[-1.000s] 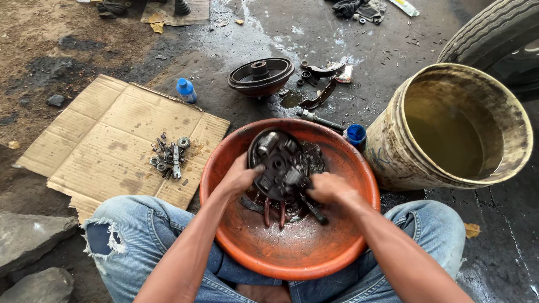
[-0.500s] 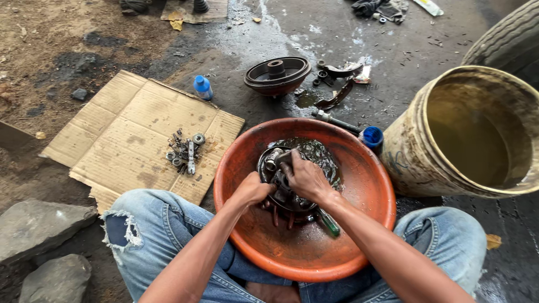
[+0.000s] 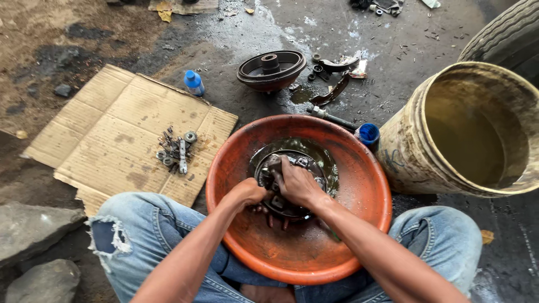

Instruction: The person sits on the ground and scrubs greasy mechanical parts in a red basin filled with dark liquid. They use a brush and their hands to clean the parts, occasionally dipping them into the liquid and rinsing them with water from a nearby bucket.

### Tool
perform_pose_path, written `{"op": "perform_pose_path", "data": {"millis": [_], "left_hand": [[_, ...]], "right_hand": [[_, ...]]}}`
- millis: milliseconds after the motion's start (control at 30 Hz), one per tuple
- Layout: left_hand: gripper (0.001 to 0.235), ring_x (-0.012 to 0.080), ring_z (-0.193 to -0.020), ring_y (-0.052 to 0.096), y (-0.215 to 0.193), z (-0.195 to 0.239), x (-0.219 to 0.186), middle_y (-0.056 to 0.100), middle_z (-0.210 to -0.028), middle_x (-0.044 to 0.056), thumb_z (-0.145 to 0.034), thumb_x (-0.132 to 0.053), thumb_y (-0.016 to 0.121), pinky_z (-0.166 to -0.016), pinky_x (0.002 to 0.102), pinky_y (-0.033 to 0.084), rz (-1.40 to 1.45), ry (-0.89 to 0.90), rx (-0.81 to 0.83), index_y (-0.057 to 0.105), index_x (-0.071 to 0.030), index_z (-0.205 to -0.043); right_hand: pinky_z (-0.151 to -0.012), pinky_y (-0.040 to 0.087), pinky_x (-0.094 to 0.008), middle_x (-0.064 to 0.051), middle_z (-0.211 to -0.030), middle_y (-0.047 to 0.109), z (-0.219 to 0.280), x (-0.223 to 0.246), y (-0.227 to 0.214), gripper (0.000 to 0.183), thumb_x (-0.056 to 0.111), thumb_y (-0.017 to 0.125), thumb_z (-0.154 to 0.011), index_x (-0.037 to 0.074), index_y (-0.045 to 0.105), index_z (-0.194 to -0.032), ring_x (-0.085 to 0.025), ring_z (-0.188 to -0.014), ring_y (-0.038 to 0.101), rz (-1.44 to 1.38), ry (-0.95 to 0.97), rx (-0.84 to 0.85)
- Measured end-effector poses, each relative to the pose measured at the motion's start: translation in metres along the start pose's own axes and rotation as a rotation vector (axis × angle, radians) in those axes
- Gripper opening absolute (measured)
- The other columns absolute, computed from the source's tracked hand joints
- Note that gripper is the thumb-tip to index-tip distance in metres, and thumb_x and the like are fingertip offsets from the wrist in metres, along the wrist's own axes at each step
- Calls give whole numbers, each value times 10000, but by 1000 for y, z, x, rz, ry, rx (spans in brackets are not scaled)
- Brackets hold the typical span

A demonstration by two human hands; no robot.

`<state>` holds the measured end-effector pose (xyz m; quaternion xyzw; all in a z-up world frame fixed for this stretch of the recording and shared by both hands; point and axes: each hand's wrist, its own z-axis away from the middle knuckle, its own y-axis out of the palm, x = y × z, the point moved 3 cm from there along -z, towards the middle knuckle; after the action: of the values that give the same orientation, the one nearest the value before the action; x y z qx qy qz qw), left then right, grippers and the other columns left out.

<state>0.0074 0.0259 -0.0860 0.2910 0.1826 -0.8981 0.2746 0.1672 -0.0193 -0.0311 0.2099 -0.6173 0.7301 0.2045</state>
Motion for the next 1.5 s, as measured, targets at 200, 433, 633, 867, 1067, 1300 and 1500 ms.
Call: {"op": "perform_pose_path", "data": {"millis": [200,433,633,867,1067,1300,1500], "left_hand": [[202,220,-660,626,-1,3,-1,721,-782,121,-827,-194,792,-587,387,478,-62,-33,-87,753,-2,-874],[431,290,-891,692,-36,24,-30,738,-1025,170,-757,-47,684,-815,444,551,134,67,-284,674,26,-1183],[687,224,-1160,626,-62,58,-54,688,-1196,140,-643,67,631,-1036,309,442,80,570,-482,565,0,-1324],[432,300,-1070,633,-34,98,-90,652,-1112,136,-630,56,661,-976,338,478,-70,893,-417,683,4,-1058],[437,425,-1116,625,-16,113,-101,655,-1111,208,-715,-10,653,-973,436,498,-307,759,-418,581,-4,-1147],[859,409,-1233,566,-24,106,-127,613,-1273,218,-635,-24,661,-1048,442,455,-396,728,-385,406,-91,-1452],[804,364,-1292,558,-16,114,-142,602,-1350,156,-653,-42,671,-1077,424,463,-505,652,-346,476,-138,-1427]], "right_hand": [[-825,575,-583,-264,-912,739,-6,-60,-43,357,345,464,-1033,87,455,-1280,-435,-841,744,135,493,68],[-981,521,-590,-285,-1166,698,12,-109,-23,417,203,504,-944,148,522,-1357,-461,-1092,686,345,468,246],[-975,487,-615,-218,-1139,706,11,-80,-52,440,393,476,-1035,114,468,-1376,-399,-1072,694,235,532,227],[-714,588,-483,-152,-879,754,32,5,-114,295,334,503,-1037,148,537,-1263,-318,-765,761,-64,195,-134],[-771,605,-426,-134,-990,748,45,31,-117,243,171,630,-1004,104,610,-1237,-297,-883,752,-85,-452,-470],[-699,595,-370,-101,-928,731,31,7,-107,289,144,746,-912,145,705,-1199,-257,-804,720,190,-425,-397],[-810,598,-414,-103,-1048,721,34,-4,-118,463,126,782,-751,191,729,-1207,-285,-915,713,76,-399,-427]]}}
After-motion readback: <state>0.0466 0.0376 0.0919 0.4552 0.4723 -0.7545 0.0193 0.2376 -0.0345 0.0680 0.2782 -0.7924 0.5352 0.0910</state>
